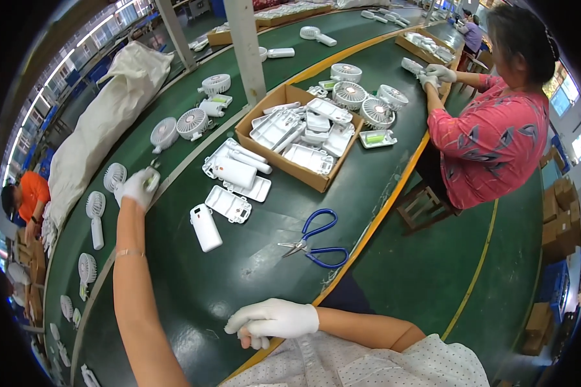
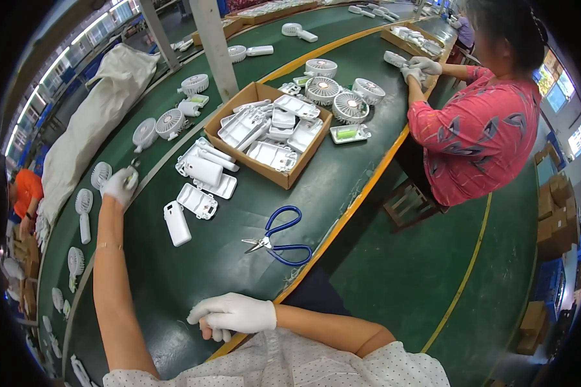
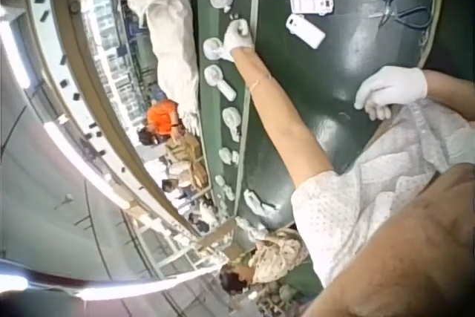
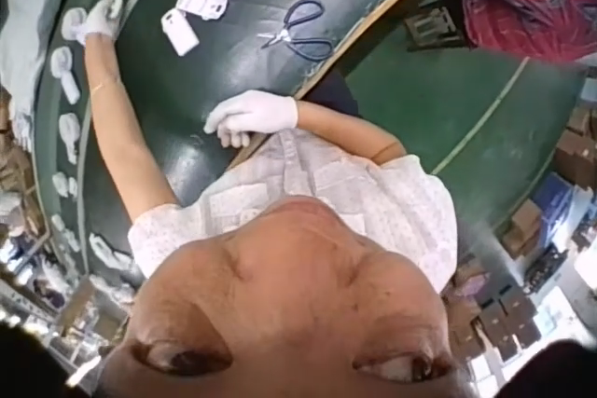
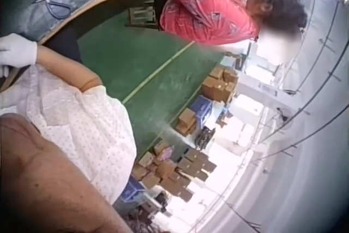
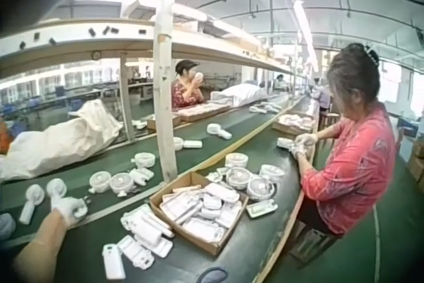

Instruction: The person assembles portable hand fans by connecting batteries and internal wires to a circuit board, then fitting together the fan casing components. The wires are connected using pliers.

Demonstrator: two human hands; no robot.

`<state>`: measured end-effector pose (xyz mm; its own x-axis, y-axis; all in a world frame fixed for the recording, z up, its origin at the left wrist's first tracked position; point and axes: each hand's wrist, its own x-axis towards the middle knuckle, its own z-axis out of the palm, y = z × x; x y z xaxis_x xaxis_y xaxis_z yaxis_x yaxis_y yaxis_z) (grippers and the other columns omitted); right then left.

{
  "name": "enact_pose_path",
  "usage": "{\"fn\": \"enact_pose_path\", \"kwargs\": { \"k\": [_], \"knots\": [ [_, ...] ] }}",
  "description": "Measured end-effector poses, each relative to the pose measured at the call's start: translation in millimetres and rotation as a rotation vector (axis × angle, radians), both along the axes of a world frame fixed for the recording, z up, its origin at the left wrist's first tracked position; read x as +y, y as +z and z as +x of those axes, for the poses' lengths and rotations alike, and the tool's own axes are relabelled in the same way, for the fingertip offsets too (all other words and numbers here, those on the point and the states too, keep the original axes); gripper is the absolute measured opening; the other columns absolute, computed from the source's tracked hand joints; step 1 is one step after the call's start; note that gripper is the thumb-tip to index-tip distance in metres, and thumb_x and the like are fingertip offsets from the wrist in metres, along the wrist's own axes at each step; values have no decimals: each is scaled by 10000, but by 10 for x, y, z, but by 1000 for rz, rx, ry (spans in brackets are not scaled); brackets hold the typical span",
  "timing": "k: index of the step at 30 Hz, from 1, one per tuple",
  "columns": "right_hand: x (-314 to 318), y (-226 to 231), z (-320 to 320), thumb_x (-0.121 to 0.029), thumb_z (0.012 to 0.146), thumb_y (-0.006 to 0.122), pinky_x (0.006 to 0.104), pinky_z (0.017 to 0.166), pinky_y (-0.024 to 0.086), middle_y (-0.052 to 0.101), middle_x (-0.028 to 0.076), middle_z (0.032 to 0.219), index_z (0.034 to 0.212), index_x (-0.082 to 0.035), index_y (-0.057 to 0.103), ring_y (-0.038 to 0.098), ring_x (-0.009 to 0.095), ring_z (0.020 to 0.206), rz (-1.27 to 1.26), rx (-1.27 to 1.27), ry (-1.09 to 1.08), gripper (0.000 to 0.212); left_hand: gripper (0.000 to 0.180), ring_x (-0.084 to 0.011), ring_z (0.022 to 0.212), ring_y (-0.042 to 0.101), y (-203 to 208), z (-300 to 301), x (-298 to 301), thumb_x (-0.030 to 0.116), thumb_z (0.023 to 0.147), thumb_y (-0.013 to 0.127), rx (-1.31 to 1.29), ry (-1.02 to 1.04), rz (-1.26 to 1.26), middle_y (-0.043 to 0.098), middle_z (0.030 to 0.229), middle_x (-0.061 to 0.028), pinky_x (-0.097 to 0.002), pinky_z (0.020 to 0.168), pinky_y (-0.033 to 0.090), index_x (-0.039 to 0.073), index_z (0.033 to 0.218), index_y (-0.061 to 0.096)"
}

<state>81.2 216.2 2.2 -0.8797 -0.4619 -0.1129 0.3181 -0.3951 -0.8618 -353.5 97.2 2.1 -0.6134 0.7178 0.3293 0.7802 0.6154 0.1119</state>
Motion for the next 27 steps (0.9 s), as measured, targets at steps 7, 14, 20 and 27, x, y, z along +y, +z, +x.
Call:
{"fn": "enact_pose_path", "kwargs": {
  "k": [7,14,20,27],
  "knots": [
    [0,-55,75,-182,1007,442,285,727,553,684,99,998,1317,-1,563,644,137,768,40,71,-51,379,339,-142,911,650,454,1522,-617,57,995,523,-1568,101,1149,650,1177,-139,-195,767,538,-81,1304,544],
    [-318,-300,-41,-303,1042,474,338,849,559,599,192,1315,1483,3,376,662,238,1059,-76,3,-158,545,178,-86,480,466,662,3053,-983,308,993,563,-1528,436,1025,555,746,12,-226,371,338,153,1081,556],
    [-204,-134,-151,-455,988,575,298,673,548,638,116,1064,1249,-8,551,633,156,837,-110,-68,-183,518,291,-284,762,727,732,3917,-736,-48,813,675,-1752,41,182,678,872,-172,-391,631,613,-80,1077,558],
    [23,-47,-246,-263,956,631,289,599,526,676,90,945,1182,-17,602,655,150,774,-186,-164,-350,335,413,-209,802,720,601,4073,-455,104,922,680,-1820,-9,70,700,955,-137,-328,659,599,-66,1262,520]
  ]
}}
